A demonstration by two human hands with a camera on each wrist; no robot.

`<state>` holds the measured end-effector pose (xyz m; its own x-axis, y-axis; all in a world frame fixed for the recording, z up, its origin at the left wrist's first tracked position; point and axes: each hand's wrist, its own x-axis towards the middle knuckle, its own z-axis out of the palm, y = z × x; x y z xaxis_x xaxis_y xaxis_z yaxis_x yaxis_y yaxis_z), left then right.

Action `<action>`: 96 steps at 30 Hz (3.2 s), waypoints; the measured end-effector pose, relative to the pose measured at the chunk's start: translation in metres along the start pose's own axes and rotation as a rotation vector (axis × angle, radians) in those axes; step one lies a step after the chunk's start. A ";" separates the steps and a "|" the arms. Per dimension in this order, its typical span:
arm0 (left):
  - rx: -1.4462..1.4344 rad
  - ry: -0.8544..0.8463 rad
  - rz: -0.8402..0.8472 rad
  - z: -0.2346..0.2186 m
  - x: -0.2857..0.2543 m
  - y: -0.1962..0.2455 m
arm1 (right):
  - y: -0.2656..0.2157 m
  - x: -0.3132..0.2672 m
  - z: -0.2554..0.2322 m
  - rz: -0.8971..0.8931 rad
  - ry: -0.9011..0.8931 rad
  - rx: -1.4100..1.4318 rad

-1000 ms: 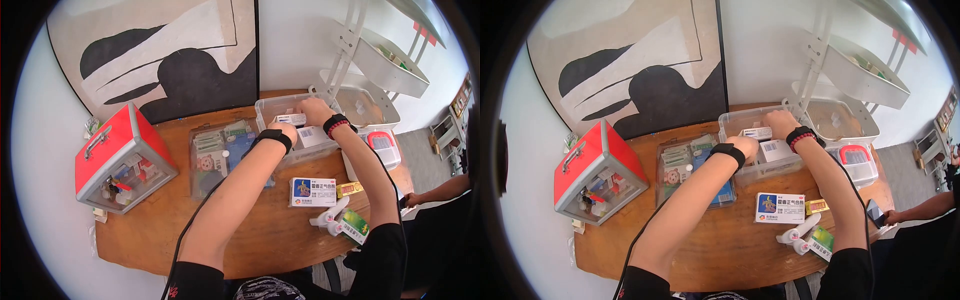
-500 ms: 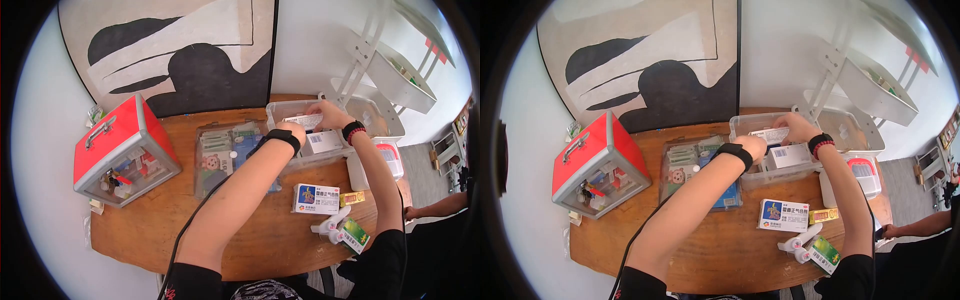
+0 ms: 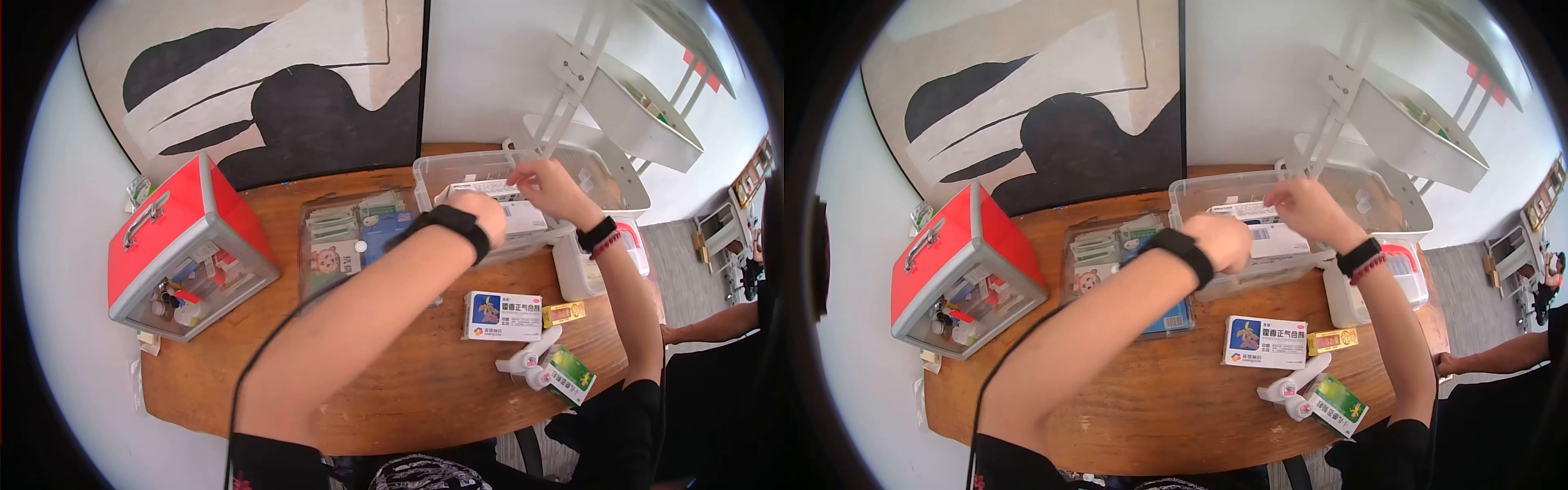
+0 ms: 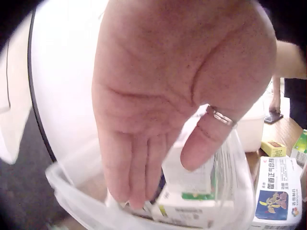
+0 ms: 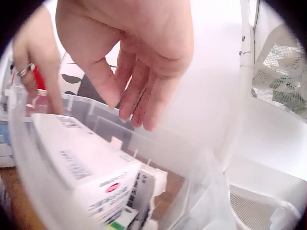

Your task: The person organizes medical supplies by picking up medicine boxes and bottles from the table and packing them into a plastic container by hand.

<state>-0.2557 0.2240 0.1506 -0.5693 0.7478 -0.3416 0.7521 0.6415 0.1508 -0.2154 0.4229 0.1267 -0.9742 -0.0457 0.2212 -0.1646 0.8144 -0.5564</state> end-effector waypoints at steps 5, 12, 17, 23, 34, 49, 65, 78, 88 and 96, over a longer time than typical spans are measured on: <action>0.162 0.110 0.065 -0.017 -0.053 -0.032 | -0.027 0.009 0.054 -0.293 -0.322 -0.011; 0.098 0.059 0.085 0.018 -0.059 -0.053 | -0.047 0.045 0.111 -0.066 -0.796 -0.554; 0.041 0.197 0.130 0.036 -0.061 -0.061 | -0.019 0.051 0.137 0.039 -0.990 -0.508; 0.014 0.195 0.198 0.037 -0.058 -0.063 | -0.011 0.067 0.144 -0.145 -1.218 -0.760; -0.140 0.422 0.283 0.025 -0.112 -0.046 | -0.095 -0.097 -0.002 -0.142 -0.141 -0.178; -0.541 0.301 0.309 0.092 -0.210 -0.029 | -0.045 -0.141 0.035 -0.088 -0.527 -0.486; -0.639 0.241 0.256 0.106 -0.210 -0.045 | -0.155 0.033 -0.076 -0.168 -0.283 -0.568; -0.584 0.231 0.258 0.117 -0.211 -0.042 | -0.088 0.095 0.058 -0.232 -0.440 -0.385; -0.653 0.203 0.294 0.130 -0.205 -0.041 | -0.063 0.047 0.048 0.107 -0.569 -0.544; -0.648 0.125 0.276 0.131 -0.200 -0.034 | -0.101 0.083 0.029 0.355 -0.653 -0.271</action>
<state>-0.1240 0.0304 0.0924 -0.4497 0.8865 -0.1088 0.5480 0.3700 0.7502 -0.2844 0.3202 0.1776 -0.8692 -0.0186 -0.4942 0.1347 0.9526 -0.2728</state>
